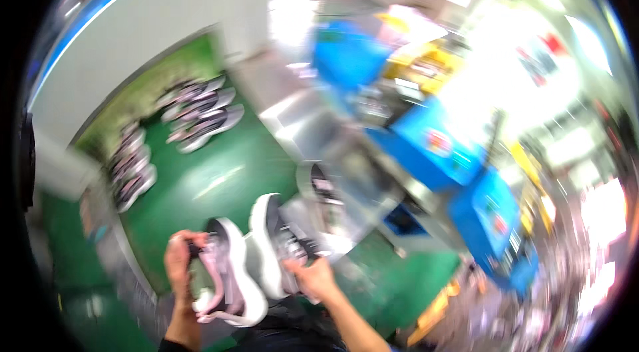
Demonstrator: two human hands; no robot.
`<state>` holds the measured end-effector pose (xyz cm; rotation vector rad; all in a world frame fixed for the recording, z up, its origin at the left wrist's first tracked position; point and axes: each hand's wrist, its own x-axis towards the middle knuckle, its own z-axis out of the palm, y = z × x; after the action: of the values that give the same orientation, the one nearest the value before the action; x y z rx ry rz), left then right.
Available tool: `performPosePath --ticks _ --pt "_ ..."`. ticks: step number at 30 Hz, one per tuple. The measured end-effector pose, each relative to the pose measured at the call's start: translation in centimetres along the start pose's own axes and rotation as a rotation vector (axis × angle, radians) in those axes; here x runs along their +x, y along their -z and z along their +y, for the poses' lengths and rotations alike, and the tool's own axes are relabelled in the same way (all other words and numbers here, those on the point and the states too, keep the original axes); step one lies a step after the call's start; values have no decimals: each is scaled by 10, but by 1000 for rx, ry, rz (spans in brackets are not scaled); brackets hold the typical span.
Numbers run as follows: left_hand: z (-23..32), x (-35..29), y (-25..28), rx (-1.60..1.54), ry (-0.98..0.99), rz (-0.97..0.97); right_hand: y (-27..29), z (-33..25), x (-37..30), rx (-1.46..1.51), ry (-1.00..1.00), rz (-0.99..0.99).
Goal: The person picks up shoes from a conveyor belt, places them into a lasting or sole-attaching machine, presses buttons to operate the machine, and then removes the shoes and places them back on the conveyor.
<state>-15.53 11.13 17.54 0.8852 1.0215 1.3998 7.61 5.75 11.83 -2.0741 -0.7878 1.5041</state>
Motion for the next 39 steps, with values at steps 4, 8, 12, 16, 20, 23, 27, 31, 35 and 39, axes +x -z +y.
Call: performPosePath --ticks 4,8,12,16,20,23,27,31,35,39 --pt "-6 3 -35 -75 74 -381 28 32 -109 457 374 240" --pt "-16 -55 -138 -268 63 -1105 59 91 -236 531 554 684" --pt "-32 -200 -200 -615 477 -1558 23 189 -372 668 342 1205" --pt "-29 -319 -196 -501 1012 -1898 -108 277 -473 1050 61 1497" --pt "-12 -427 -207 -374 1168 -2408 -203 286 -530 994 -461 2164" --pt "-43 -502 -209 -301 713 -2857 -211 367 -499 973 -830 2420" --pt "-83 -577 -190 254 229 -2875 -172 385 -494 665 -988 2342" --pt "-49 -546 -182 -344 302 -2729 -145 344 -476 346 -501 2840" --pt "-49 -416 -164 -215 109 -2473 -51 252 -413 762 470 2065" --pt "-70 -265 -124 -23 -53 -2028 -24 180 -328 38 603 1314"
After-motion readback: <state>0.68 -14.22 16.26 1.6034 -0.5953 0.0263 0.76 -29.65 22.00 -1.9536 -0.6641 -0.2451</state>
